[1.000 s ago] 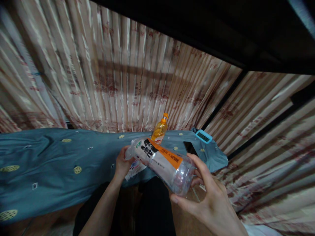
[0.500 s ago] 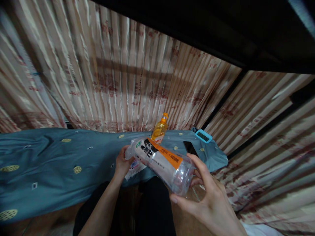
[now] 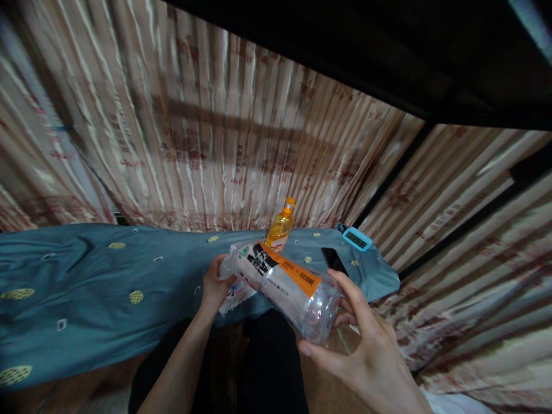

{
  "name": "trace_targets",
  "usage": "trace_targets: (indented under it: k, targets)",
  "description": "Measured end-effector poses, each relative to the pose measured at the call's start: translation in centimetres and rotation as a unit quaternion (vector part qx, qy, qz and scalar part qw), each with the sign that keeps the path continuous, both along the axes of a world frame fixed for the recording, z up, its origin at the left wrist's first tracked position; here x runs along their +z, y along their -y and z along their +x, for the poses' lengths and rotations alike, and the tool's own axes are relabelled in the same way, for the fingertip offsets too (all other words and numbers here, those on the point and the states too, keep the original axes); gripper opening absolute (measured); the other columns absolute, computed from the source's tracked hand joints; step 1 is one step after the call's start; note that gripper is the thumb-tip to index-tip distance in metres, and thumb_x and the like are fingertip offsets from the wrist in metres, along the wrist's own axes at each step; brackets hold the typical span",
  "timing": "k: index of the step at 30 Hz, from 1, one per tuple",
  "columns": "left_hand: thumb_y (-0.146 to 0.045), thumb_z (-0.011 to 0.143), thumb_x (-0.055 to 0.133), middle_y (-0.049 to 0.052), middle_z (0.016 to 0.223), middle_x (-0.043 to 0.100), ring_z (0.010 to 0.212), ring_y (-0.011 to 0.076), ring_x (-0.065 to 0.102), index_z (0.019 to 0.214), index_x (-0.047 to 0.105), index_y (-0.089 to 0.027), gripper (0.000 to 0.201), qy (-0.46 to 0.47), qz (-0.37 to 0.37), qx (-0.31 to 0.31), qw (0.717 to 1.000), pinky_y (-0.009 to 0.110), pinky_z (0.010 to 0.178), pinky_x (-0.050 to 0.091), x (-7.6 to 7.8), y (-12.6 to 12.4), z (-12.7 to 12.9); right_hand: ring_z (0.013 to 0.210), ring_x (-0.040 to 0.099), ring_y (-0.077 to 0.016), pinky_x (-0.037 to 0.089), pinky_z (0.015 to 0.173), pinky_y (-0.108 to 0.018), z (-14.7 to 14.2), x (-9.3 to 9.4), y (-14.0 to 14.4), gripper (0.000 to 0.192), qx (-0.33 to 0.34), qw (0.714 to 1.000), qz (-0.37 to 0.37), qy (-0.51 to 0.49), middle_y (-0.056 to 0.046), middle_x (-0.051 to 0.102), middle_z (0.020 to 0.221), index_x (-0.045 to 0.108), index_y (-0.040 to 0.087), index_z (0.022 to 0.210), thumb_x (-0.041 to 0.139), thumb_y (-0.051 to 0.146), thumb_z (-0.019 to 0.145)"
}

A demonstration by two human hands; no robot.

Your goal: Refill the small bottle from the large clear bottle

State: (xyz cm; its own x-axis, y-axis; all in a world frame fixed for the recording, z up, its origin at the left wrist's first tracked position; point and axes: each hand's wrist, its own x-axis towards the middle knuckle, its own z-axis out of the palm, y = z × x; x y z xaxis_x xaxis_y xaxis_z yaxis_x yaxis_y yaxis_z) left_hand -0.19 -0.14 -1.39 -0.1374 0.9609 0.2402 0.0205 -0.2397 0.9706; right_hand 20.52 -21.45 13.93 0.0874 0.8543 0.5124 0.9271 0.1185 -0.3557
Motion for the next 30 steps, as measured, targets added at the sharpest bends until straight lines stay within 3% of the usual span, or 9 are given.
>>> trace_targets:
  k: [20, 30]
  targets:
    - [-0.031, 0.059, 0.076, 0.003, 0.097, 0.071, 0.091, 0.0231, 0.066, 0.098, 0.064, -0.021, 0.042, -0.019, 0.001, 0.006, 1.000, 0.037, 0.085, 0.051, -0.47, -0.23, -0.08, 0.120, 0.068, -0.0291, 0.065, 0.074, -0.024, 0.18, -0.07, 0.10, 0.081, 0.004, 0.999, -0.019, -0.026, -0.010, 0.064, 0.137, 0.039, 0.026, 0.149, 0.078, 0.043, 0.080]
    - [-0.029, 0.058, 0.074, 0.002, 0.096, 0.071, 0.090, 0.0229, 0.066, 0.097, 0.063, -0.021, 0.041, -0.018, -0.001, 0.005, 1.000, 0.036, 0.084, 0.051, 0.02, 0.01, -0.05, 0.119, 0.068, -0.0287, 0.065, 0.076, -0.025, 0.59, -0.26, 0.34, 0.082, 0.002, 1.000, -0.021, -0.016, -0.009, 0.064, 0.137, 0.039, 0.026, 0.149, 0.078, 0.044, 0.080]
